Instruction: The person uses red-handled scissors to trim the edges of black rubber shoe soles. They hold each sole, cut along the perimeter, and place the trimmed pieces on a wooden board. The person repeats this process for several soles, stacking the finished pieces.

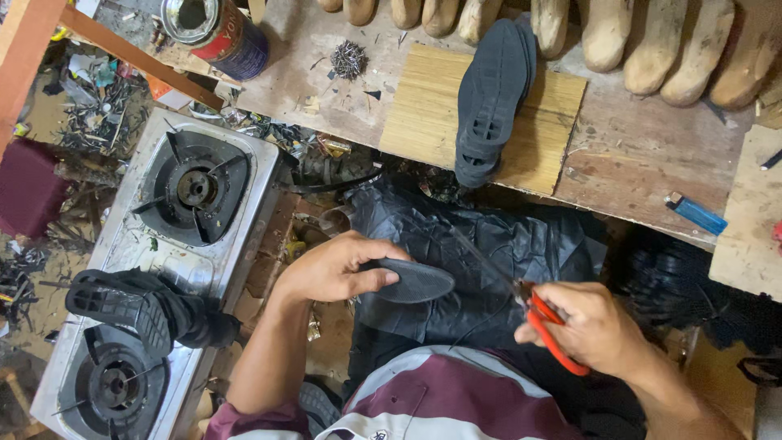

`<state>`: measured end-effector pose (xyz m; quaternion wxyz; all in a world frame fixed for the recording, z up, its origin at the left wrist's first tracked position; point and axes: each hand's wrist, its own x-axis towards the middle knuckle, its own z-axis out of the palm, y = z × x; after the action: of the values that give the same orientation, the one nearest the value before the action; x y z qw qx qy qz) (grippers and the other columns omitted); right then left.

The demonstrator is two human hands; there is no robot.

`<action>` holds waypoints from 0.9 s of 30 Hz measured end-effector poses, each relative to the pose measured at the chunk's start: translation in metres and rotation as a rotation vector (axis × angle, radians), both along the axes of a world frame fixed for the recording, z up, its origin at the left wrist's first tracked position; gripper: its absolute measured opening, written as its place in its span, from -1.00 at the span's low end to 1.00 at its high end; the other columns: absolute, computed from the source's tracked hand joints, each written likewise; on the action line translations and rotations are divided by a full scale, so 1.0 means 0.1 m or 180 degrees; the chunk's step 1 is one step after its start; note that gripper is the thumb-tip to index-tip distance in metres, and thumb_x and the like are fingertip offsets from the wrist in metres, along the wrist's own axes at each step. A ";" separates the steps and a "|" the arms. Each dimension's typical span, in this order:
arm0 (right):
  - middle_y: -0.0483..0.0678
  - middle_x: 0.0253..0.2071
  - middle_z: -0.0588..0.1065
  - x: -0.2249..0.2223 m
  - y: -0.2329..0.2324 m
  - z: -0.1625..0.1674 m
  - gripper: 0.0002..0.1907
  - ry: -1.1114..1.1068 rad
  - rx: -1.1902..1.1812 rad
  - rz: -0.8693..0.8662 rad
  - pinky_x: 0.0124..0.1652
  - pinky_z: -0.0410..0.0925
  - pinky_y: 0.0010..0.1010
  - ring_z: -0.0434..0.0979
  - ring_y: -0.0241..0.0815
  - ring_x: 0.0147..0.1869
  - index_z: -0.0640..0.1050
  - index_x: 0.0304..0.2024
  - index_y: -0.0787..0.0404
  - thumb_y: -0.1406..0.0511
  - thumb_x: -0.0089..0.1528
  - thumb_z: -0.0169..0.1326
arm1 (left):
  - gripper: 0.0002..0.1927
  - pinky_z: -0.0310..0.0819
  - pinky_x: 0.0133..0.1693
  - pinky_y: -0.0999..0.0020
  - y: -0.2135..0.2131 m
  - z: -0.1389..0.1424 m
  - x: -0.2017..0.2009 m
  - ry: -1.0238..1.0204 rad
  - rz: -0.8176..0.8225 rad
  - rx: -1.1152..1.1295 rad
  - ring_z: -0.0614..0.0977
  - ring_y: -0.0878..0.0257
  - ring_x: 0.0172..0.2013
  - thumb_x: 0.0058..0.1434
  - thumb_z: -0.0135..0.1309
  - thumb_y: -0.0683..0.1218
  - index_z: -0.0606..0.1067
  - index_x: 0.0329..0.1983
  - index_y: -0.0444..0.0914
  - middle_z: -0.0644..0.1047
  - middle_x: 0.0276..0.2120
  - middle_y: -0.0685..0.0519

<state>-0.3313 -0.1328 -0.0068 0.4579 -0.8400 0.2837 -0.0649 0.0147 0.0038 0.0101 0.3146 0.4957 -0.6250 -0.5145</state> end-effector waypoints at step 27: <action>-0.08 -0.51 0.58 0.46 0.39 -0.22 -0.58 -0.0193 0.0586 -0.0620 -0.51 0.41 -0.45 0.60 -0.34 -0.50 0.59 -0.18 0.30 0.25 0.00 0.43 | -0.38 0.61 -0.09 0.16 0.18 -0.98 -0.68 0.3819 0.2757 -0.0555 0.64 0.09 -0.01 0.35 0.07 -0.25 0.14 0.42 -0.16 0.51 0.07 -0.12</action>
<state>-0.2853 -0.0937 -0.0292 0.5329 -0.7606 0.3547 -0.1081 -0.0532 0.0218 -0.0877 0.8146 0.3049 -0.1331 -0.4752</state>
